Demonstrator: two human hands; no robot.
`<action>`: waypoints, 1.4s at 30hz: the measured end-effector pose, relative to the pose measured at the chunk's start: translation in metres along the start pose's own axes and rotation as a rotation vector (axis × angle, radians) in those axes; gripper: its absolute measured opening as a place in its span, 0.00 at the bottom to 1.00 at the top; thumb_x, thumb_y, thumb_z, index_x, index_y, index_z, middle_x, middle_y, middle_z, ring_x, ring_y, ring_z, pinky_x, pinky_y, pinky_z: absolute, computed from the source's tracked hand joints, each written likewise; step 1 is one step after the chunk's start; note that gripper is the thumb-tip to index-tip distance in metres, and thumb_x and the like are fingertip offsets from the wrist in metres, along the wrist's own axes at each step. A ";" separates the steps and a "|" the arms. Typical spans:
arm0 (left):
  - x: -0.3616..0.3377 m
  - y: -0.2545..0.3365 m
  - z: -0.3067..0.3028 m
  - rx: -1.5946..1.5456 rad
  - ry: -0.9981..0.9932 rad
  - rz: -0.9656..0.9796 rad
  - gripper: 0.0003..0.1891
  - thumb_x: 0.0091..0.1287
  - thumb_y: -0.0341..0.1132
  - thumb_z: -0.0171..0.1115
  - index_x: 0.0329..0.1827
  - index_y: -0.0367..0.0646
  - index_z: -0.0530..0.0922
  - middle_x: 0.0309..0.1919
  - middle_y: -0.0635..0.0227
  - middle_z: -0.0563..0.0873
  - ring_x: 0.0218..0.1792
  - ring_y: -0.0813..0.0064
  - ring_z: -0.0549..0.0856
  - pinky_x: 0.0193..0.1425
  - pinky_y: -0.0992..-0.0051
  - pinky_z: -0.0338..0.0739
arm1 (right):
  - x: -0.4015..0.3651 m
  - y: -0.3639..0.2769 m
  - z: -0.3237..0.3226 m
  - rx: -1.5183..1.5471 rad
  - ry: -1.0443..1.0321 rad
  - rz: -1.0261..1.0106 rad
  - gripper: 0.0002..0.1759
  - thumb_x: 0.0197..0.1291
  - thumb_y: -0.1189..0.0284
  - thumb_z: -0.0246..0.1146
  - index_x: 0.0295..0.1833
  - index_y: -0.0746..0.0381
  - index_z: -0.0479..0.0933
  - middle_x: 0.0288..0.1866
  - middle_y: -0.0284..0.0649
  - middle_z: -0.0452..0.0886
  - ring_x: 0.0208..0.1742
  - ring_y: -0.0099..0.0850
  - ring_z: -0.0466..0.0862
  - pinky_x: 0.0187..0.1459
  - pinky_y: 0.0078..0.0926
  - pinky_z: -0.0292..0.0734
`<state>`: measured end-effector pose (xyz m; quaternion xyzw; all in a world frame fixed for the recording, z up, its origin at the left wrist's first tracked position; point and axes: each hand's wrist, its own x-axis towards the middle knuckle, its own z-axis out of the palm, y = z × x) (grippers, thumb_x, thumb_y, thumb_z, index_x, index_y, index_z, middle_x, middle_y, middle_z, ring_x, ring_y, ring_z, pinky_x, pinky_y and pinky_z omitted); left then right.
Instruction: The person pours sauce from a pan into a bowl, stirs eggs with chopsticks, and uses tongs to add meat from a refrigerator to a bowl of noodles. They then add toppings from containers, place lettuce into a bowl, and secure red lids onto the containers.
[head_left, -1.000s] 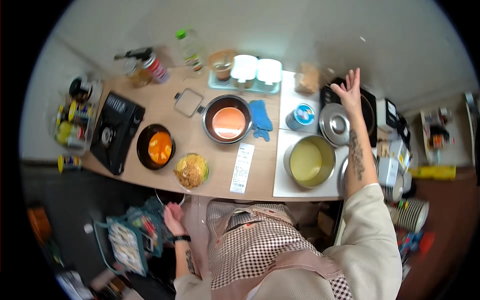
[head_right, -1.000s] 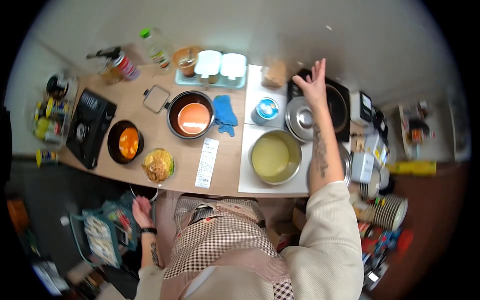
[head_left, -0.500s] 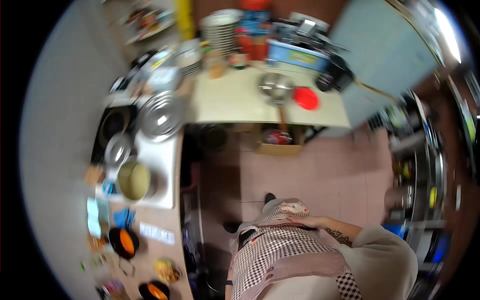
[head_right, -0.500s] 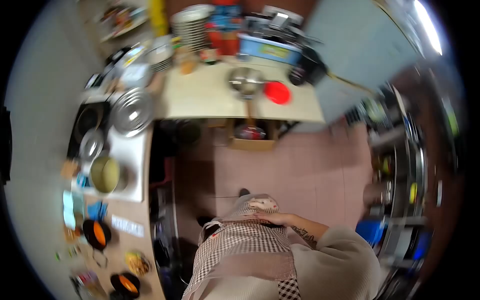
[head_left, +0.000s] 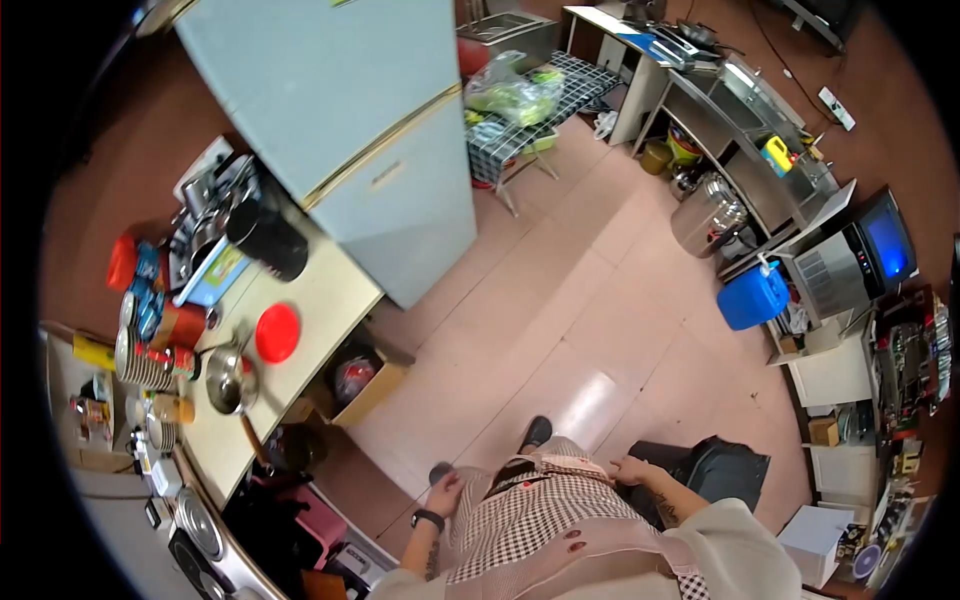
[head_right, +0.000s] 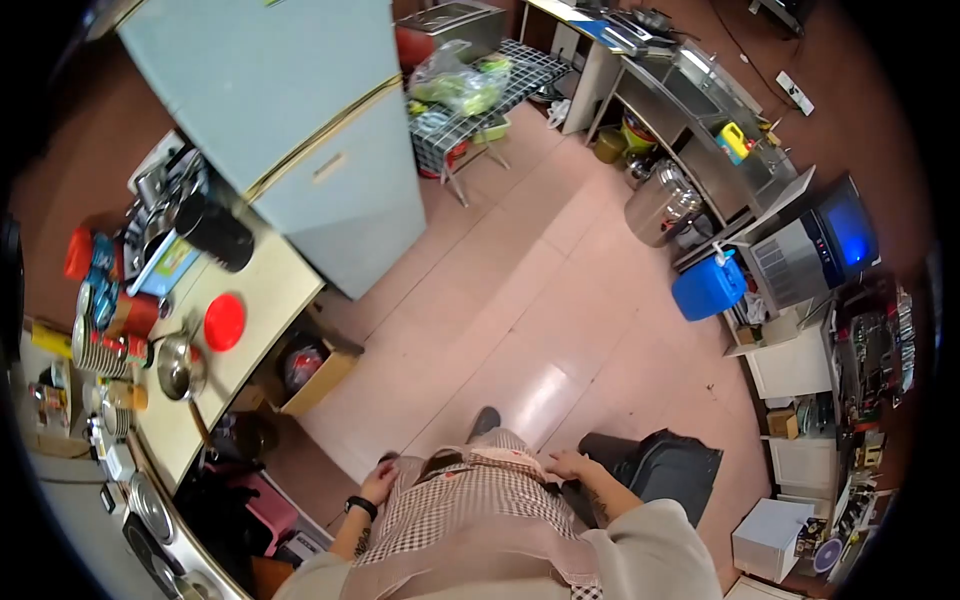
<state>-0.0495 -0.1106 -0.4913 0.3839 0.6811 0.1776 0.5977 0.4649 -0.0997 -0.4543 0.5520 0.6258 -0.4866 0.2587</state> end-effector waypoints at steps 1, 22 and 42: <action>0.009 0.050 0.010 0.013 -0.019 0.031 0.29 0.69 0.50 0.66 0.65 0.36 0.77 0.52 0.54 0.88 0.53 0.65 0.86 0.60 0.70 0.78 | -0.021 -0.010 -0.044 -0.057 -0.031 0.094 0.34 0.68 0.51 0.57 0.73 0.59 0.70 0.72 0.53 0.72 0.72 0.47 0.73 0.71 0.40 0.68; 0.543 0.794 0.125 0.084 -0.086 0.579 0.20 0.70 0.43 0.66 0.55 0.35 0.82 0.44 0.57 0.89 0.44 0.69 0.88 0.51 0.71 0.81 | 0.174 0.105 -0.785 0.393 0.556 -0.029 0.31 0.62 0.55 0.65 0.67 0.61 0.76 0.52 0.52 0.86 0.51 0.45 0.87 0.54 0.38 0.81; 0.952 1.075 0.188 0.206 0.384 -0.074 0.21 0.69 0.37 0.62 0.60 0.31 0.76 0.48 0.42 0.86 0.52 0.45 0.84 0.58 0.54 0.81 | 0.424 -0.215 -1.557 -0.230 0.852 -1.142 0.17 0.64 0.70 0.62 0.57 0.63 0.78 0.39 0.47 0.85 0.40 0.43 0.85 0.45 0.37 0.80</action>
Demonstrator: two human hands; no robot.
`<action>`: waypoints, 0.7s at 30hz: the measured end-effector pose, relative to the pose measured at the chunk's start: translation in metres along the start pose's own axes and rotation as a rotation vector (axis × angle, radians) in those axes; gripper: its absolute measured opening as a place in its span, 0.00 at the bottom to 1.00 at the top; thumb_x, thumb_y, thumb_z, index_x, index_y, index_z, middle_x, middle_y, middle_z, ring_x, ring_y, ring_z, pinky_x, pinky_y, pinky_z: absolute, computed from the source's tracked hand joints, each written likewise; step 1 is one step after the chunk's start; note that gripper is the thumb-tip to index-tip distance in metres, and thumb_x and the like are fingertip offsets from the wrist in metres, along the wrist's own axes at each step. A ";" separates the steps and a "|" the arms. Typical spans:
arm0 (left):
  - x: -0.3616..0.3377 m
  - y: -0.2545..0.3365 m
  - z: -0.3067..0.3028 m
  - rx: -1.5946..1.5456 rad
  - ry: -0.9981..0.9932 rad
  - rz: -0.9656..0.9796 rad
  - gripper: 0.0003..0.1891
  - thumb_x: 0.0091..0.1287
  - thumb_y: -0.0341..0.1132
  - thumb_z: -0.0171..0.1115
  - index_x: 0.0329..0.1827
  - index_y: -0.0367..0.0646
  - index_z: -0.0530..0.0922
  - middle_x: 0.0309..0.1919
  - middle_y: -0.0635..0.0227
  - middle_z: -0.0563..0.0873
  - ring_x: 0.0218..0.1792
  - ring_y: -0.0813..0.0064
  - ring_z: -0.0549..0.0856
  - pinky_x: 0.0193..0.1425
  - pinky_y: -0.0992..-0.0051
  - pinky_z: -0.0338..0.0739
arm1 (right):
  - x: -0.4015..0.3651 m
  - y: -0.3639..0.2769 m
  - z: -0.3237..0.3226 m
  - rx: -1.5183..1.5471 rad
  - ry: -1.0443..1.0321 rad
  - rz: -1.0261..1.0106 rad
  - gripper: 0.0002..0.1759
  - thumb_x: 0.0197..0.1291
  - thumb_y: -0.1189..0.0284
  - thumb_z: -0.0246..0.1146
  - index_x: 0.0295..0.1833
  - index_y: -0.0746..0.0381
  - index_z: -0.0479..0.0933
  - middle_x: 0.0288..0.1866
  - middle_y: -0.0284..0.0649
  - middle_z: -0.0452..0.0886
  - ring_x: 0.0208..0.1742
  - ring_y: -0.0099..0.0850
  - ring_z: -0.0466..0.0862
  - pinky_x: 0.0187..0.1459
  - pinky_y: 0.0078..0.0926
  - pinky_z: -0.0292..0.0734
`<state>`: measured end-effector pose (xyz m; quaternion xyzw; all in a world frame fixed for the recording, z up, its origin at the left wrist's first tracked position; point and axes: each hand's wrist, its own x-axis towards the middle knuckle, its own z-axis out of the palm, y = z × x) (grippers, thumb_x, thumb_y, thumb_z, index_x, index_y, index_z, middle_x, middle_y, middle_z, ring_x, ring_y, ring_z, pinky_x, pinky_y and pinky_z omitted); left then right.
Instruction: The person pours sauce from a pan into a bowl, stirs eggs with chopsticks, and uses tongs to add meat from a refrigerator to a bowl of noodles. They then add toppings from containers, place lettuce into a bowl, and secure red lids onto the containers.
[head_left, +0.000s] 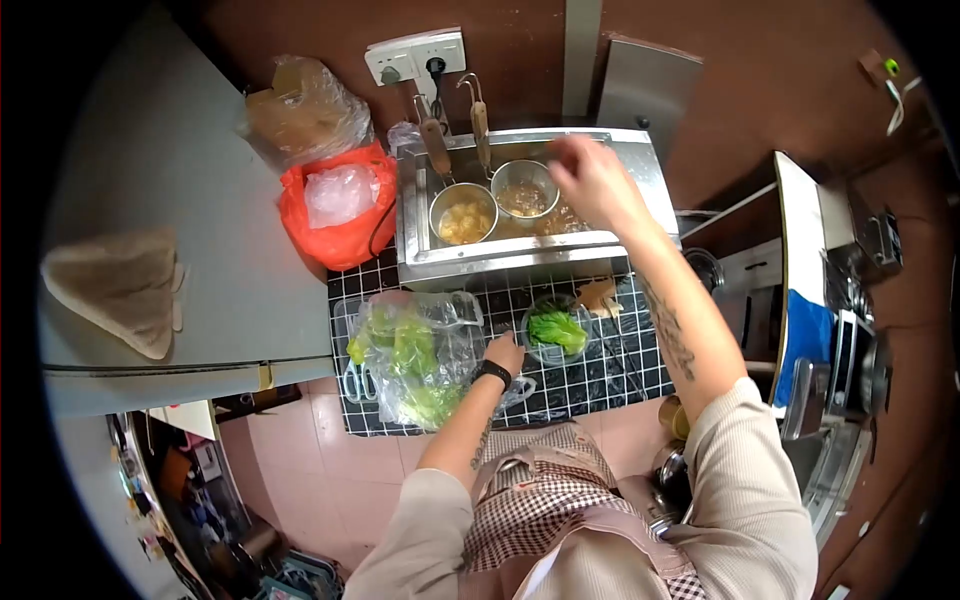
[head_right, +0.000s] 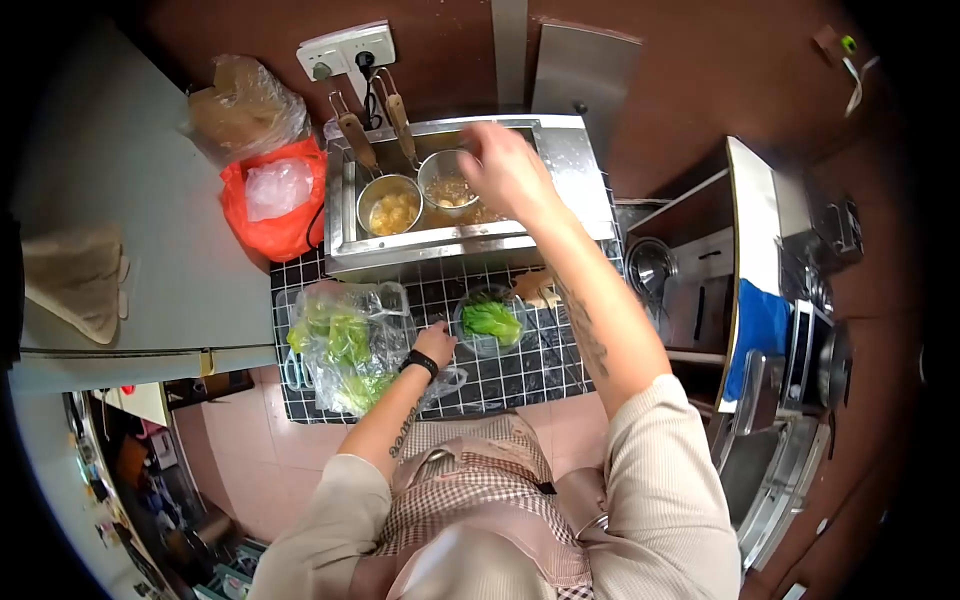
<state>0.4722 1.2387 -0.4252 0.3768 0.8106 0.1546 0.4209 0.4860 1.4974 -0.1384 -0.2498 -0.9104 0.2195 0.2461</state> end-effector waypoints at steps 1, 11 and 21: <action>-0.006 0.001 0.006 -0.069 0.034 -0.031 0.18 0.69 0.37 0.62 0.56 0.33 0.79 0.46 0.47 0.87 0.49 0.46 0.85 0.56 0.54 0.82 | 0.024 -0.015 -0.007 0.038 -0.023 0.041 0.17 0.63 0.70 0.62 0.56 0.63 0.78 0.41 0.47 0.85 0.43 0.44 0.86 0.47 0.39 0.80; 0.001 0.005 0.044 -0.490 0.285 -0.134 0.13 0.60 0.41 0.69 0.33 0.38 0.83 0.29 0.53 0.88 0.35 0.53 0.88 0.45 0.61 0.83 | 0.105 -0.064 0.013 -0.027 -0.176 -0.085 0.15 0.59 0.67 0.62 0.48 0.64 0.80 0.42 0.50 0.87 0.47 0.46 0.87 0.51 0.40 0.82; -0.044 0.015 0.022 -1.058 0.168 -0.027 0.08 0.68 0.27 0.62 0.30 0.36 0.76 0.26 0.65 0.83 0.33 0.73 0.90 0.33 0.74 0.84 | 0.106 -0.090 0.093 0.293 -0.350 -0.022 0.12 0.62 0.68 0.67 0.38 0.69 0.82 0.31 0.48 0.86 0.30 0.37 0.88 0.34 0.34 0.83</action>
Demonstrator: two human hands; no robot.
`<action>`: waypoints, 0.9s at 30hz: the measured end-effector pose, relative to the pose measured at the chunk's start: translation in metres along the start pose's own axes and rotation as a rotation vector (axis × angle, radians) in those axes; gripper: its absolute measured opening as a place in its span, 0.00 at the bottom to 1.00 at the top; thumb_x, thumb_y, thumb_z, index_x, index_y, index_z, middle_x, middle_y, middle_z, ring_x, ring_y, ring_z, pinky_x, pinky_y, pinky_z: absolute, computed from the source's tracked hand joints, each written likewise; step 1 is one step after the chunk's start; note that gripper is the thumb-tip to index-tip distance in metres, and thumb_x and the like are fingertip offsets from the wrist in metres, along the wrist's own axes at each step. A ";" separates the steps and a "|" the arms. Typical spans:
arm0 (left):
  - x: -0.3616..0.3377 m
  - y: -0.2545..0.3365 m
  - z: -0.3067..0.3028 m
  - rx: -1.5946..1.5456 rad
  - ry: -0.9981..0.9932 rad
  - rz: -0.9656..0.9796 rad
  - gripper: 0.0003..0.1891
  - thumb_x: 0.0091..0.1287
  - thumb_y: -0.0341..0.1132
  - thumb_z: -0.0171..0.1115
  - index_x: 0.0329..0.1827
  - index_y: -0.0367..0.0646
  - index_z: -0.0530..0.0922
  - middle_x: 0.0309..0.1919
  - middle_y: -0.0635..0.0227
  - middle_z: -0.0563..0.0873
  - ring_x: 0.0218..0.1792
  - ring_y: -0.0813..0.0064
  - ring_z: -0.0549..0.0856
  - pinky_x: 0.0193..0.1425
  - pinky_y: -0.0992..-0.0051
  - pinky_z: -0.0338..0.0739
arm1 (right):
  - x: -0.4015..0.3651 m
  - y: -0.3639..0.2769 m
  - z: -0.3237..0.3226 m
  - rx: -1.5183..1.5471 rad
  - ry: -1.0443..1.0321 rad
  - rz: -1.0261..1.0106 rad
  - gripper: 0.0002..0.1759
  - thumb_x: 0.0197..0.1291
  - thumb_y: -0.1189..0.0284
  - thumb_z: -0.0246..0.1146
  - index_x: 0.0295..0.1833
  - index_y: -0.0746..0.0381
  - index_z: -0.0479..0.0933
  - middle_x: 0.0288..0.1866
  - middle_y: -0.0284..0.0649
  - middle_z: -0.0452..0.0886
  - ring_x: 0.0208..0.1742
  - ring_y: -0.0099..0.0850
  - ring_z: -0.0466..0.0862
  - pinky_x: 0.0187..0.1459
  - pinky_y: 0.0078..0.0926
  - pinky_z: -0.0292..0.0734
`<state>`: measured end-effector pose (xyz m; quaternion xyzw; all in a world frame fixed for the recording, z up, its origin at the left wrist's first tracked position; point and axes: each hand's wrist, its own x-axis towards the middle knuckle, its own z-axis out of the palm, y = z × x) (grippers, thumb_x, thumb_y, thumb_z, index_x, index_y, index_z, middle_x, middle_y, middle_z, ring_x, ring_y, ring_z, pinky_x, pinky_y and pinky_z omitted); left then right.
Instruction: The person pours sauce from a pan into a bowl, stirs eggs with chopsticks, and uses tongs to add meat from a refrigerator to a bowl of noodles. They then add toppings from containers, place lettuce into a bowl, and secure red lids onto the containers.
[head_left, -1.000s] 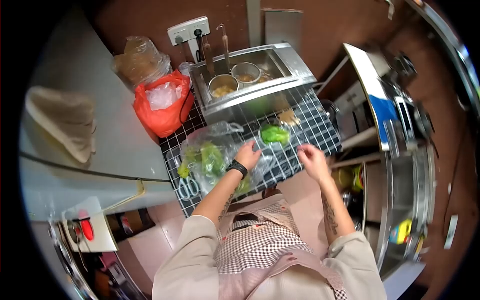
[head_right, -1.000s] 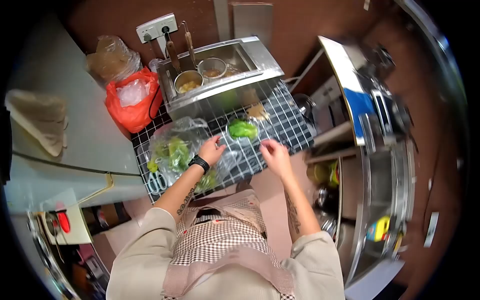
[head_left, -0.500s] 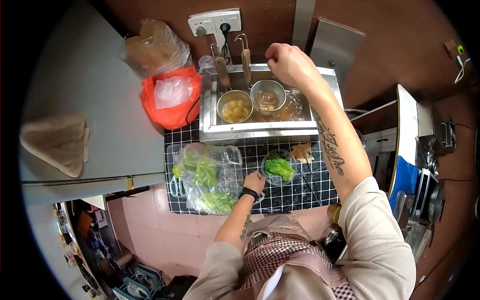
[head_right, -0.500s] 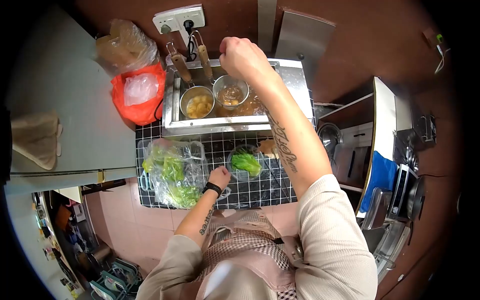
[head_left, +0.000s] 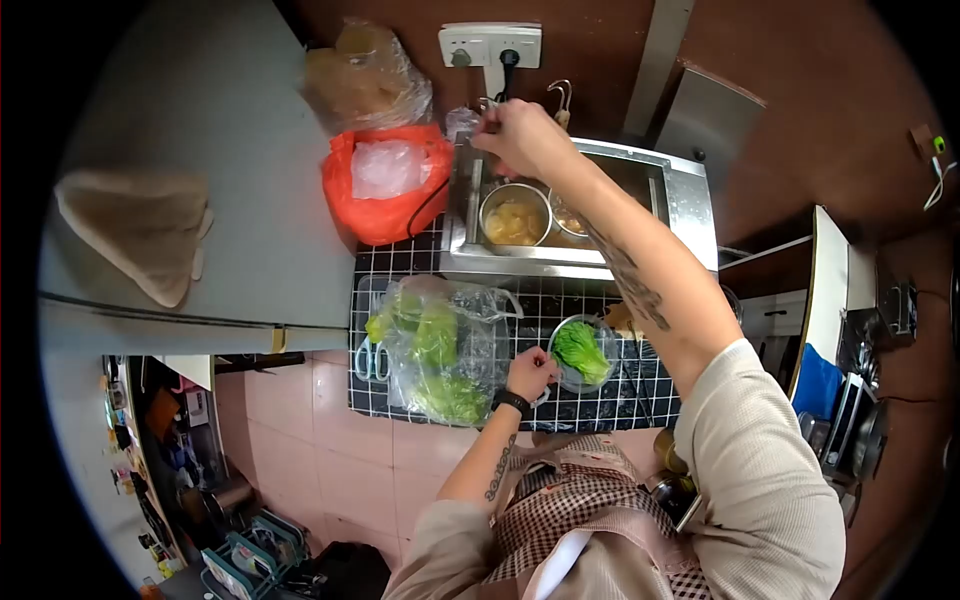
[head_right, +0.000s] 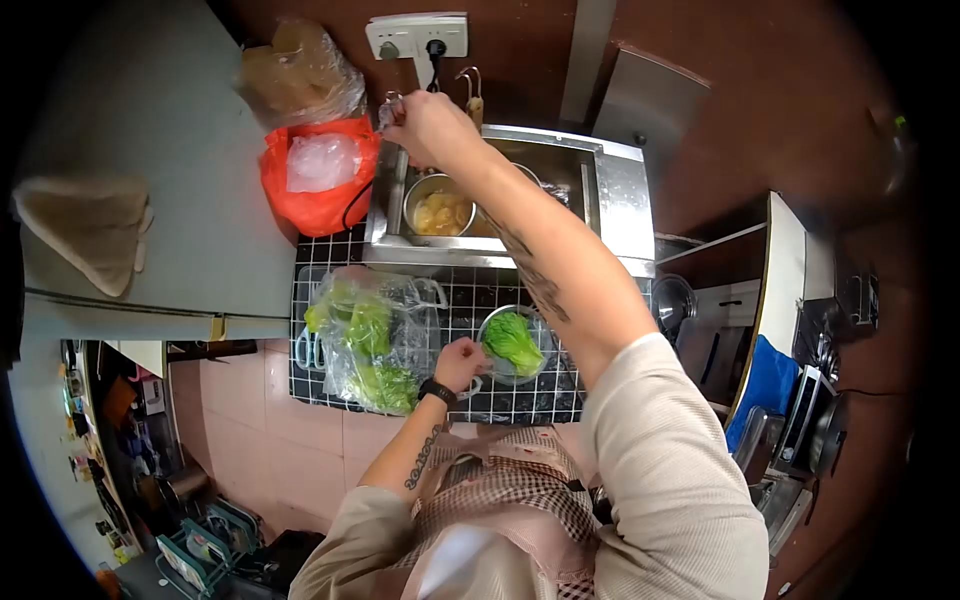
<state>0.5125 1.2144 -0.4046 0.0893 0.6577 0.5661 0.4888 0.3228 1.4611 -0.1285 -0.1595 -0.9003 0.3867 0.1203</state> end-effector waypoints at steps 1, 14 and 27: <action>-0.013 0.011 -0.004 -0.089 -0.025 0.002 0.07 0.68 0.27 0.62 0.31 0.36 0.76 0.27 0.66 0.84 0.33 0.73 0.90 0.33 0.74 0.84 | -0.014 0.003 0.002 -0.154 0.119 -0.138 0.15 0.61 0.63 0.69 0.35 0.67 0.83 0.32 0.52 0.86 0.36 0.44 0.88 0.39 0.40 0.83; -0.173 0.076 -0.095 -0.556 -0.026 -0.035 0.16 0.71 0.22 0.51 0.60 0.38 0.65 0.47 0.60 0.80 0.49 0.59 0.88 0.49 0.63 0.89 | -0.069 0.022 -0.018 -0.441 0.500 0.061 0.19 0.68 0.60 0.62 0.37 0.66 0.83 0.33 0.54 0.85 0.37 0.55 0.85 0.40 0.48 0.82; -0.223 0.044 -0.148 -0.622 0.082 -0.022 0.20 0.67 0.23 0.52 0.62 0.44 0.66 0.57 0.57 0.78 0.50 0.51 0.87 0.49 0.60 0.86 | -0.070 0.025 -0.042 -0.139 -0.020 0.169 0.14 0.60 0.67 0.66 0.47 0.64 0.83 0.45 0.47 0.87 0.48 0.39 0.87 0.52 0.33 0.80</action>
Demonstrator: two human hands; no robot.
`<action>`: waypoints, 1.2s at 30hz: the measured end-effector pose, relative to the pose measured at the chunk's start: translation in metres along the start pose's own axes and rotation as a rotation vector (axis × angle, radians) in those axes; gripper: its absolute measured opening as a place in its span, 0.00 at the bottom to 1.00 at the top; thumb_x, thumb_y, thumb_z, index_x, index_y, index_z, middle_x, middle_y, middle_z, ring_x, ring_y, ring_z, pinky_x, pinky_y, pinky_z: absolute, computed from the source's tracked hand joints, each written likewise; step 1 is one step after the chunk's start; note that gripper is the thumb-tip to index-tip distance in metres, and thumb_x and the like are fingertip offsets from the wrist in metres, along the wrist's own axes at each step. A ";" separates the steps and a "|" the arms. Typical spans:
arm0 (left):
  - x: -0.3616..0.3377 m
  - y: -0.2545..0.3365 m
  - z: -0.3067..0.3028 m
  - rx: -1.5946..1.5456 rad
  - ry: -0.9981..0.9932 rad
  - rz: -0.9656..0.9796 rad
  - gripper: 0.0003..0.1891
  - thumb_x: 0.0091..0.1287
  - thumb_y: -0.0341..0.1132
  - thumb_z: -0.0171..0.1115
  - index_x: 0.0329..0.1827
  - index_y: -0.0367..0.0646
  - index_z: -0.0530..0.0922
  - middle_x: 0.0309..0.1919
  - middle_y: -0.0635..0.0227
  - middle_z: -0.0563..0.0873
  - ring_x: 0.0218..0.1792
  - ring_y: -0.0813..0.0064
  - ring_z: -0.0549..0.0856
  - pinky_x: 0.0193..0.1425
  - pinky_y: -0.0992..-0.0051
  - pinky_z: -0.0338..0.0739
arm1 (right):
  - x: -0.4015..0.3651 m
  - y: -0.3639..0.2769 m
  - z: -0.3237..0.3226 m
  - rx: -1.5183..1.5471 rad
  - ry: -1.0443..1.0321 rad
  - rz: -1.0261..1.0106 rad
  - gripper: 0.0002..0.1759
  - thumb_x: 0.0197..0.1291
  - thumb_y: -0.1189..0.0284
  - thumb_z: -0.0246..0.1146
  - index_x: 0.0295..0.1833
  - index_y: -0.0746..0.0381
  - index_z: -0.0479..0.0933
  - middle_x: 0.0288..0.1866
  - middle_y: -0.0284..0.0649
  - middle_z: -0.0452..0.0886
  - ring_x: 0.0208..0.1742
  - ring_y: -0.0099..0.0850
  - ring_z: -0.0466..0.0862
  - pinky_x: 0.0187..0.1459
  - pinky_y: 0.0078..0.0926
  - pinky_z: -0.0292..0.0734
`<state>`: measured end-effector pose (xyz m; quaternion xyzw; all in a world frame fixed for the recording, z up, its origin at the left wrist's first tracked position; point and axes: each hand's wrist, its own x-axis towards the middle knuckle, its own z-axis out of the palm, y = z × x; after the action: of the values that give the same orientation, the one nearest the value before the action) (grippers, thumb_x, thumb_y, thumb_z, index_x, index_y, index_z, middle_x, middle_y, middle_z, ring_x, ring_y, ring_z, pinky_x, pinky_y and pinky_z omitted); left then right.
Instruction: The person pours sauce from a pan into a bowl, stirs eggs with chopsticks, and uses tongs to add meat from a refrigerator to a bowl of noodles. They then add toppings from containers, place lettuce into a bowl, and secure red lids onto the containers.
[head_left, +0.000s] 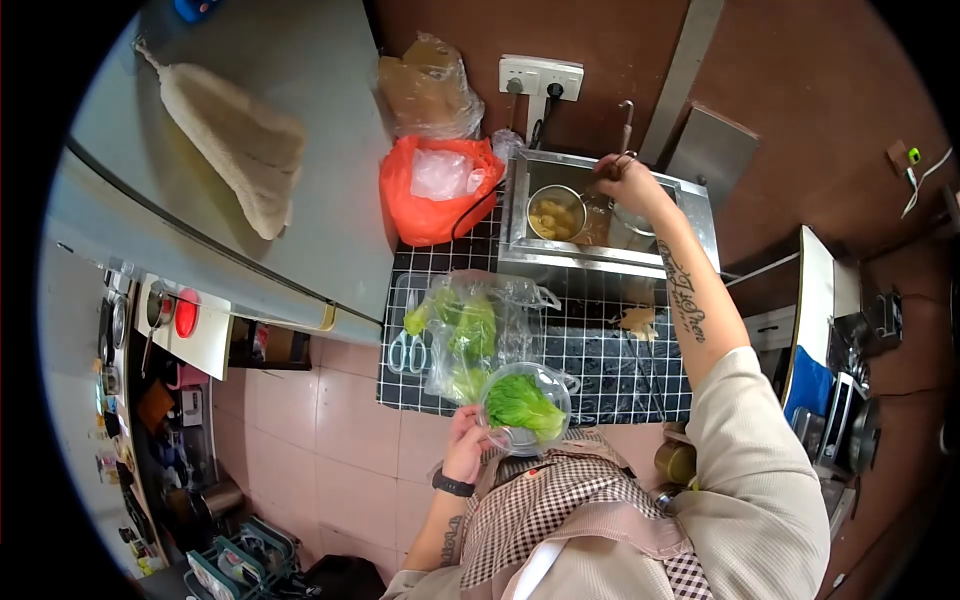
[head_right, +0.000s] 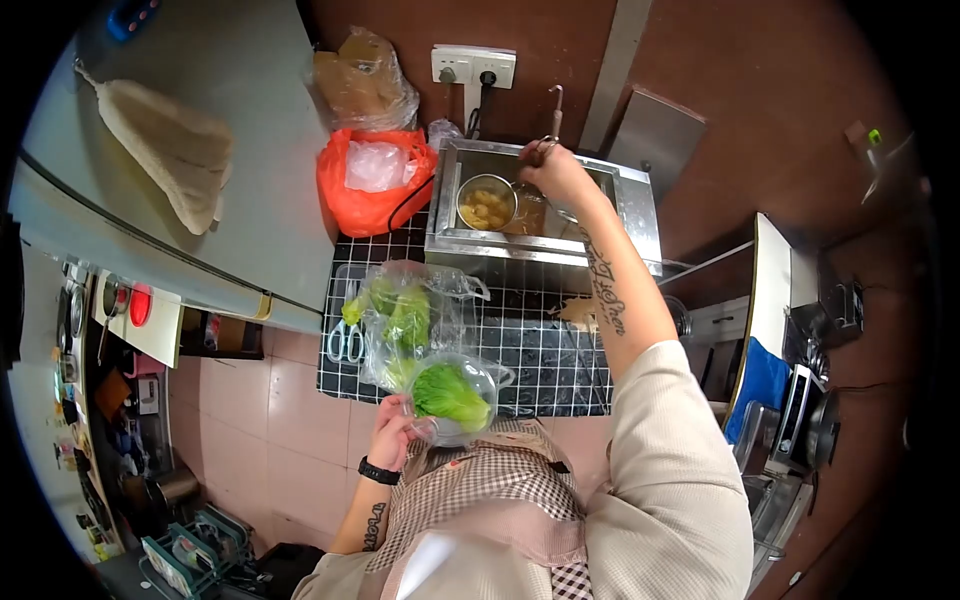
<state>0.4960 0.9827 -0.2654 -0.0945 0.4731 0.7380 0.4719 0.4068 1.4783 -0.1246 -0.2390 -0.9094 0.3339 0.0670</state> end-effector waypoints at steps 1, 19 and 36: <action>0.003 -0.001 -0.004 0.002 -0.010 0.004 0.21 0.67 0.23 0.52 0.63 0.44 0.66 0.57 0.57 0.78 0.51 0.51 0.87 0.49 0.60 0.86 | -0.004 -0.010 0.002 -0.088 0.031 -0.016 0.12 0.60 0.68 0.65 0.45 0.64 0.83 0.40 0.45 0.87 0.43 0.36 0.87 0.48 0.31 0.81; 0.033 0.042 0.036 -0.025 -0.126 0.086 0.25 0.68 0.25 0.49 0.70 0.36 0.69 0.61 0.55 0.81 0.55 0.55 0.86 0.55 0.60 0.84 | -0.093 -0.008 -0.003 0.544 0.073 0.249 0.07 0.64 0.76 0.62 0.44 0.69 0.79 0.29 0.41 0.83 0.30 0.29 0.87 0.29 0.25 0.84; 0.060 0.085 0.081 -0.111 -0.246 0.134 0.28 0.68 0.27 0.47 0.74 0.35 0.61 0.64 0.52 0.76 0.60 0.57 0.83 0.59 0.61 0.85 | -0.174 -0.005 0.050 0.792 0.443 0.019 0.09 0.67 0.78 0.62 0.51 0.69 0.81 0.41 0.43 0.88 0.43 0.28 0.90 0.47 0.22 0.85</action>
<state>0.4224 1.0741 -0.2055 0.0027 0.3753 0.7989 0.4699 0.5435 1.3626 -0.1531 -0.2689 -0.6729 0.5976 0.3431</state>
